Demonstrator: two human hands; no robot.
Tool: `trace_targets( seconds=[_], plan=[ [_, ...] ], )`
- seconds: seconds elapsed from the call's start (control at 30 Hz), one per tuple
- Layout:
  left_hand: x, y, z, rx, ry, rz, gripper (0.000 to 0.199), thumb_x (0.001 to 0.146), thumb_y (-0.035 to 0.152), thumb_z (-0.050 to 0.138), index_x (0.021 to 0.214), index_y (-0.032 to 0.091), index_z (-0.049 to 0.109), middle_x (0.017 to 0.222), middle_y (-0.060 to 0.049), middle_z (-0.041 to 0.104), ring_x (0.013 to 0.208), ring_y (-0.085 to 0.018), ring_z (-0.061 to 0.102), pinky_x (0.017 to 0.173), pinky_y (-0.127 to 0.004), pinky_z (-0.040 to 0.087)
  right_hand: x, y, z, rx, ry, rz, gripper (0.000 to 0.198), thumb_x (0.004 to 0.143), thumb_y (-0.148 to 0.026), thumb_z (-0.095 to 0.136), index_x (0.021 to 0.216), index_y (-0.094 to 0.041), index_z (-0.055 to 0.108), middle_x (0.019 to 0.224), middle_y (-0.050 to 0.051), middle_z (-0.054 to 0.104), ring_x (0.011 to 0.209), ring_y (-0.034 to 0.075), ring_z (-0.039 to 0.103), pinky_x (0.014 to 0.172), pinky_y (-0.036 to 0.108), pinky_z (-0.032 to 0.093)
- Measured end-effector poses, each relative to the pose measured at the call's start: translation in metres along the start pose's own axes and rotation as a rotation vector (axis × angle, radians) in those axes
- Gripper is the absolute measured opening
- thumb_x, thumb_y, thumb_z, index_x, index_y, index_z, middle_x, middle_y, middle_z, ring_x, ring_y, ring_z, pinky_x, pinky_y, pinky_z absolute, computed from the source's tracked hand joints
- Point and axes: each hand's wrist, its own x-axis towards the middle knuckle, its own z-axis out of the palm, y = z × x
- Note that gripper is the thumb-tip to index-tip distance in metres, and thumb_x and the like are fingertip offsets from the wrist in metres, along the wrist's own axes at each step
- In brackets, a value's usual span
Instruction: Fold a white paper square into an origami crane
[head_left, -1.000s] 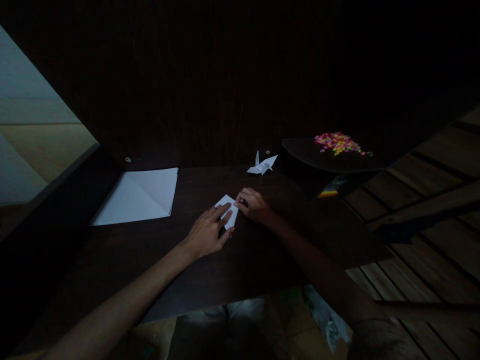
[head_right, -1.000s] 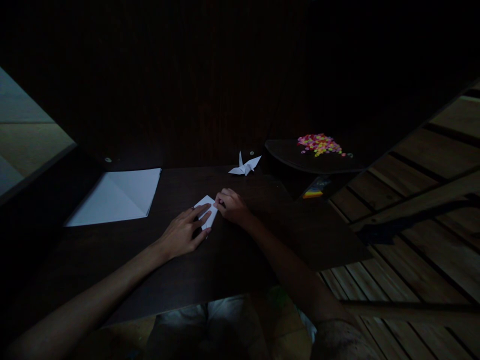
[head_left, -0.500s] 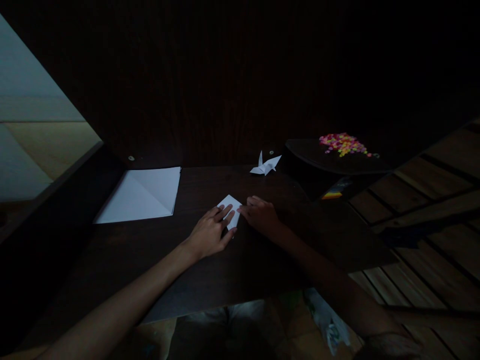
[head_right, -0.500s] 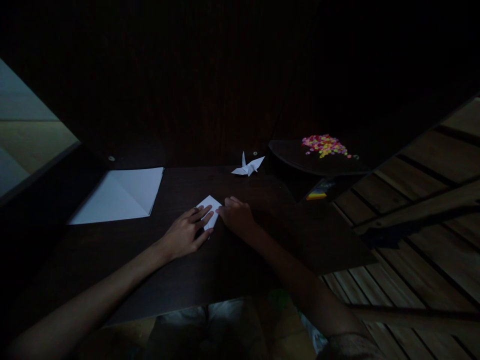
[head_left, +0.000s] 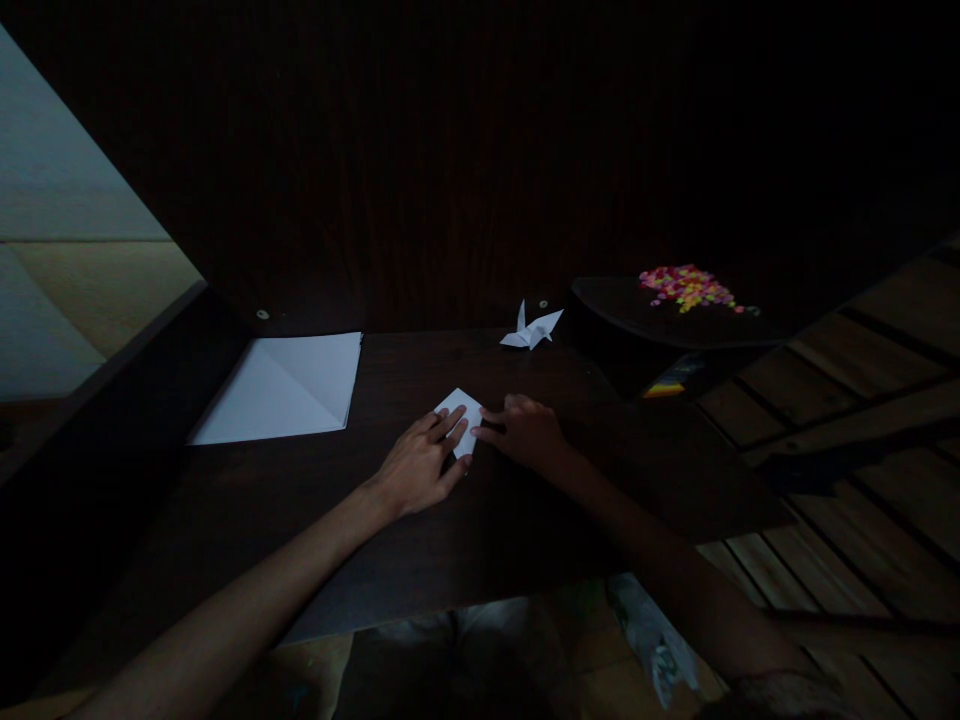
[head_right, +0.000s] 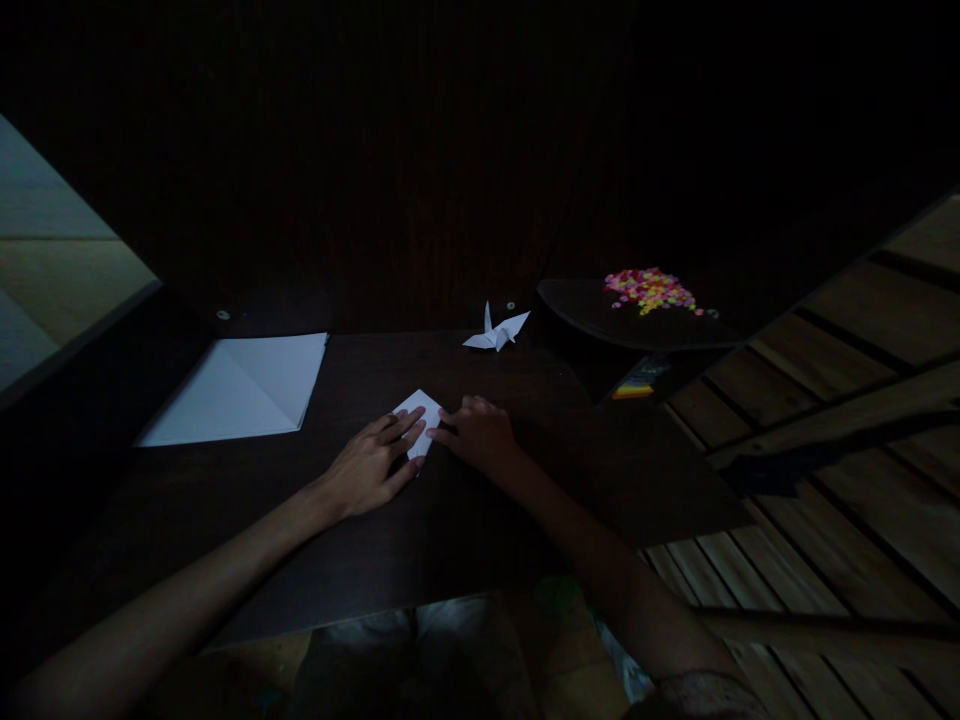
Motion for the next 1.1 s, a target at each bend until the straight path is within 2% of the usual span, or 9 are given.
trace_targets(
  seconds=[0.1, 0.2, 0.57, 0.67, 0.77, 0.83, 0.97, 1.1],
  plan=[
    [-0.001, -0.001, 0.0, -0.016, -0.015, 0.004, 0.054, 0.094, 0.042, 0.042, 0.136, 0.009, 0.048, 0.147, -0.015, 0.041, 0.132, -0.03, 0.043, 0.111, -0.046, 0.034, -0.002, -0.001, -0.001, 0.015, -0.014, 0.009, 0.068, 0.075, -0.077, 0.049, 0.122, -0.029, 0.064, 0.104, 0.011, 0.059, 0.1, 0.027, 0.056, 0.078, 0.035, 0.044],
    [-0.003, -0.003, 0.001, -0.022, -0.023, 0.008, 0.058, 0.094, 0.045, 0.04, 0.139, 0.009, 0.044, 0.148, -0.016, 0.04, 0.135, -0.03, 0.04, 0.112, -0.047, 0.033, -0.005, -0.004, -0.001, 0.019, -0.004, 0.0, 0.081, 0.066, -0.083, 0.052, 0.124, -0.027, 0.063, 0.106, 0.012, 0.058, 0.1, 0.028, 0.056, 0.079, 0.037, 0.045],
    [-0.005, -0.007, 0.001, -0.037, -0.023, 0.019, 0.067, 0.091, 0.053, 0.043, 0.143, 0.01, 0.038, 0.149, -0.015, 0.037, 0.135, -0.031, 0.038, 0.112, -0.048, 0.032, -0.007, -0.004, 0.004, 0.075, 0.079, -0.064, 0.083, 0.062, -0.079, 0.062, 0.124, -0.024, 0.061, 0.103, 0.01, 0.055, 0.098, 0.026, 0.053, 0.076, 0.035, 0.046],
    [-0.004, -0.005, 0.001, -0.037, -0.01, 0.013, 0.067, 0.092, 0.056, 0.04, 0.143, 0.012, 0.037, 0.149, -0.014, 0.039, 0.134, -0.03, 0.04, 0.111, -0.047, 0.034, -0.005, -0.001, 0.006, 0.122, 0.083, -0.095, 0.069, 0.071, -0.068, 0.064, 0.123, -0.022, 0.062, 0.099, 0.009, 0.055, 0.093, 0.023, 0.053, 0.074, 0.034, 0.045],
    [-0.001, -0.002, 0.002, -0.019, 0.023, -0.006, 0.066, 0.092, 0.057, 0.039, 0.141, 0.012, 0.041, 0.145, -0.014, 0.044, 0.131, -0.03, 0.044, 0.109, -0.046, 0.036, -0.001, 0.003, 0.009, 0.18, 0.127, -0.109, 0.039, 0.086, -0.045, 0.061, 0.118, -0.022, 0.065, 0.095, 0.007, 0.056, 0.089, 0.019, 0.053, 0.074, 0.031, 0.043],
    [0.001, 0.0, 0.003, 0.0, 0.046, -0.03, 0.064, 0.092, 0.055, 0.042, 0.138, 0.012, 0.045, 0.143, -0.015, 0.047, 0.128, -0.031, 0.047, 0.107, -0.047, 0.037, 0.004, 0.005, 0.012, 0.238, 0.18, -0.099, 0.025, 0.089, -0.033, 0.057, 0.109, -0.022, 0.069, 0.093, 0.005, 0.057, 0.087, 0.017, 0.053, 0.075, 0.029, 0.042],
    [0.002, 0.002, 0.005, 0.027, 0.027, -0.05, 0.056, 0.093, 0.046, 0.044, 0.136, 0.01, 0.048, 0.144, -0.015, 0.046, 0.128, -0.033, 0.046, 0.105, -0.048, 0.038, 0.016, 0.009, 0.019, 0.359, 0.284, -0.077, 0.017, 0.091, -0.025, 0.054, 0.094, -0.021, 0.07, 0.087, 0.003, 0.057, 0.081, 0.015, 0.053, 0.075, 0.027, 0.041],
    [0.001, 0.002, 0.006, 0.035, -0.001, -0.051, 0.056, 0.095, 0.044, 0.04, 0.138, 0.01, 0.046, 0.148, -0.013, 0.041, 0.13, -0.033, 0.043, 0.105, -0.049, 0.038, 0.025, 0.013, 0.022, 0.461, 0.241, -0.062, 0.011, 0.086, -0.026, 0.06, 0.085, -0.02, 0.069, 0.078, 0.0, 0.055, 0.072, 0.013, 0.053, 0.069, 0.026, 0.039]
  ],
)
